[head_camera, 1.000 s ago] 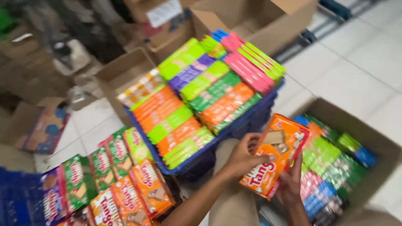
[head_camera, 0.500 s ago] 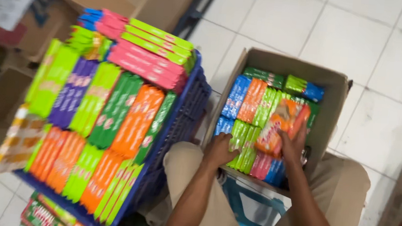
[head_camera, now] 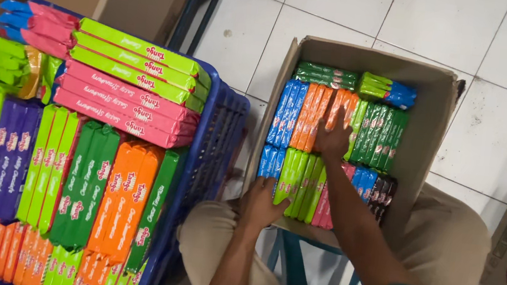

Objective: The person sits on a small stool and packs colorful snack packets from a blue crate into a cardboard box. They handle the packets by hand, arranging them in neat rows within the box.

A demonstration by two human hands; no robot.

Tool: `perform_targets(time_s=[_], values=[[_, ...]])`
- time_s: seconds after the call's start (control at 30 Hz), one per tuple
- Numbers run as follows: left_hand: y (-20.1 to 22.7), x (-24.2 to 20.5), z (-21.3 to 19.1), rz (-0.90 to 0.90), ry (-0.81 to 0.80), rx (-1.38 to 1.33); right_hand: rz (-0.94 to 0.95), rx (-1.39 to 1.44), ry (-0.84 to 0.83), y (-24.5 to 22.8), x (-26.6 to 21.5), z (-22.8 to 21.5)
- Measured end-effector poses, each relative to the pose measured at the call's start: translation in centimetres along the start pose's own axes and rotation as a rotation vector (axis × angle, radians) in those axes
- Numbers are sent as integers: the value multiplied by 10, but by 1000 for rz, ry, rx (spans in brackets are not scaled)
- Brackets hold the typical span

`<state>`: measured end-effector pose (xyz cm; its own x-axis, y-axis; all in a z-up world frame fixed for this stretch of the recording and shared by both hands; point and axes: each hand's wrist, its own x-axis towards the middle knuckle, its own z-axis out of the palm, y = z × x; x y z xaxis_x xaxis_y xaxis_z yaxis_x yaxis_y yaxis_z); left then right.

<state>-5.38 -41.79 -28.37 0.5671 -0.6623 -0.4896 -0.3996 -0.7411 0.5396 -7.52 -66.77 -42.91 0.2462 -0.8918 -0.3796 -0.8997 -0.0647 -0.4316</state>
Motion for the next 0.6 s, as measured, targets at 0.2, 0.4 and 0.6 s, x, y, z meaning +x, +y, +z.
perform_targets(time_s=[0.2, 0.4, 0.6], values=[[-1, -2, 1, 0, 28, -5, -167, -162, -51, 12, -10, 24], [-2, -2, 6, 117, 230, 1, -233, -210, -341, 70, 26, 44], [-12, -4, 20, 177, 421, 114, -458, -142, -355, 110, -48, 43]])
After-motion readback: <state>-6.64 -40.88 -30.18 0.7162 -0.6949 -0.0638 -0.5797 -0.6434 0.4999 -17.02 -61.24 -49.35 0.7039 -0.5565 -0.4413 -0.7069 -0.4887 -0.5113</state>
